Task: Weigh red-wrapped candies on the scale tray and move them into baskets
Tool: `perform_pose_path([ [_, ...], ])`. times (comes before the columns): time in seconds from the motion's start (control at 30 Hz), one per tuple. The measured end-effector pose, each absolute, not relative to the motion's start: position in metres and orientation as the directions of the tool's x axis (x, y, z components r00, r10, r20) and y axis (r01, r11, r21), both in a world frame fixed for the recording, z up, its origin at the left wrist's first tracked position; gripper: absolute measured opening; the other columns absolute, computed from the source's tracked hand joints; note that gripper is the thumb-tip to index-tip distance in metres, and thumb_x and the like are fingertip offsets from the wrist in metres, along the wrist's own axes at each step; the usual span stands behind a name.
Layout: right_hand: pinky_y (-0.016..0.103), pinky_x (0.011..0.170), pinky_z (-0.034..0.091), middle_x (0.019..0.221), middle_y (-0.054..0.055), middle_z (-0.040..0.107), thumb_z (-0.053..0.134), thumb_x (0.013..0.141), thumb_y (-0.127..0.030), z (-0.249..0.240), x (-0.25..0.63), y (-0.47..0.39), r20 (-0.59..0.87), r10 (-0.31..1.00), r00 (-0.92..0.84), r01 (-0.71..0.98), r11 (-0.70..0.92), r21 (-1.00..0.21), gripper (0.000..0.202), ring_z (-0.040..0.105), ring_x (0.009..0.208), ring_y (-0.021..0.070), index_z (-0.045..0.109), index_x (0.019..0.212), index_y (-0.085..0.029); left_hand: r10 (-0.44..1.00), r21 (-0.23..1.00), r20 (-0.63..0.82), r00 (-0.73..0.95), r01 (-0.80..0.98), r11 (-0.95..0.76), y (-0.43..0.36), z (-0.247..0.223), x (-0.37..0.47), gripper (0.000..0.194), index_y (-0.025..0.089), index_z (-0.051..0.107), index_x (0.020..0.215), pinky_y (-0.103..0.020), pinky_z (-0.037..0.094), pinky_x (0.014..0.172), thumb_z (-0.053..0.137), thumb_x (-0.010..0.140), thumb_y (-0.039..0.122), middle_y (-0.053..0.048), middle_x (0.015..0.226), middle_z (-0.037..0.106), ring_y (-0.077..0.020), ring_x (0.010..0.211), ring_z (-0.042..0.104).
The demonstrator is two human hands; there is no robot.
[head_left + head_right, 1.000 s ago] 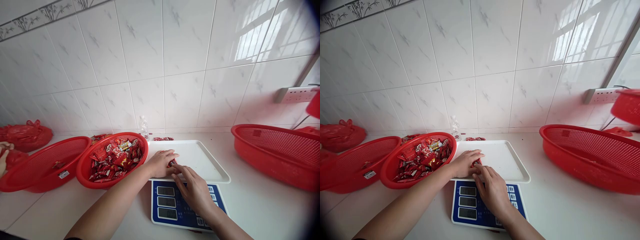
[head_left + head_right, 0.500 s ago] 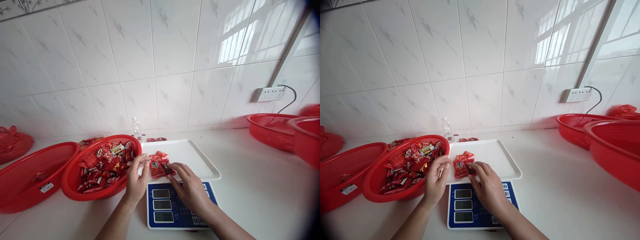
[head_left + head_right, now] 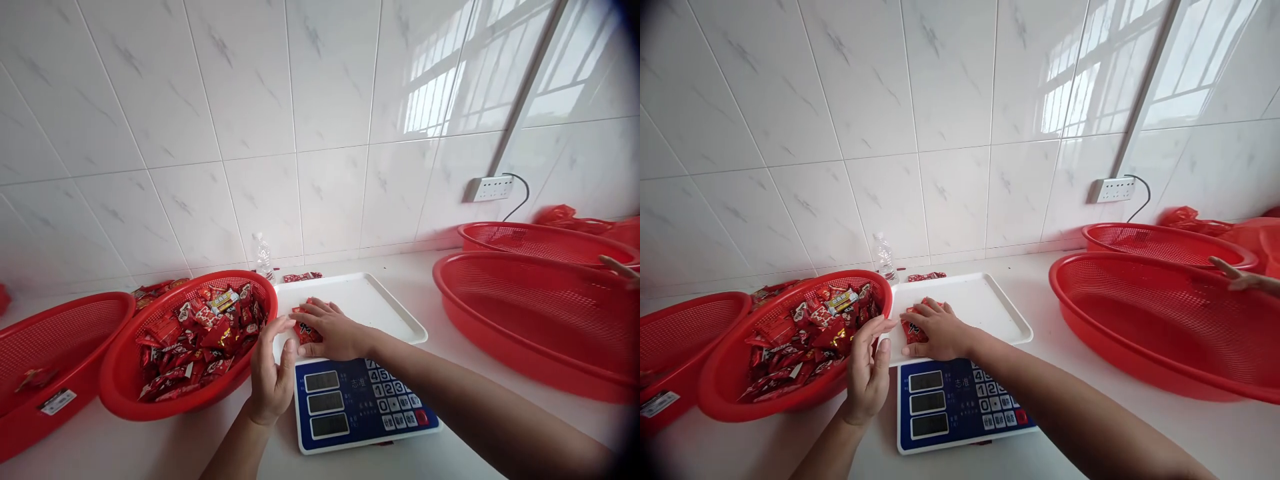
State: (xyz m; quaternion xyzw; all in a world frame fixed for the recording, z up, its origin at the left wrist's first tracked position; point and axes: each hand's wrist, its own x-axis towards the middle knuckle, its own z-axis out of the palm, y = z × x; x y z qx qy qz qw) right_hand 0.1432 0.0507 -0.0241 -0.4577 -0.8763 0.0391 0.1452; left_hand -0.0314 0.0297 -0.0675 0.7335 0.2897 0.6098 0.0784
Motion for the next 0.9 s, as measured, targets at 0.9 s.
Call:
perform_pose_path([
  [0.9, 0.027, 0.049, 0.043, 0.091, 0.005, 0.064, 0.053, 0.084, -0.047, 0.009, 0.242, 0.054, 0.566, 0.824, 0.038, 0.894, 0.226, -0.388, 0.027, 0.061, 0.06, 0.0158, 0.057, 0.095, -0.023, 0.46, 0.404, 0.882, 0.105, 0.334, -0.852, 0.032, -0.069, -0.033, 0.03, 0.019, 0.047, 0.122, -0.035, 0.053, 0.086, 0.044, 0.093, 0.015, -0.009, 0.101, 0.064, -0.0182, 0.096, 0.063],
])
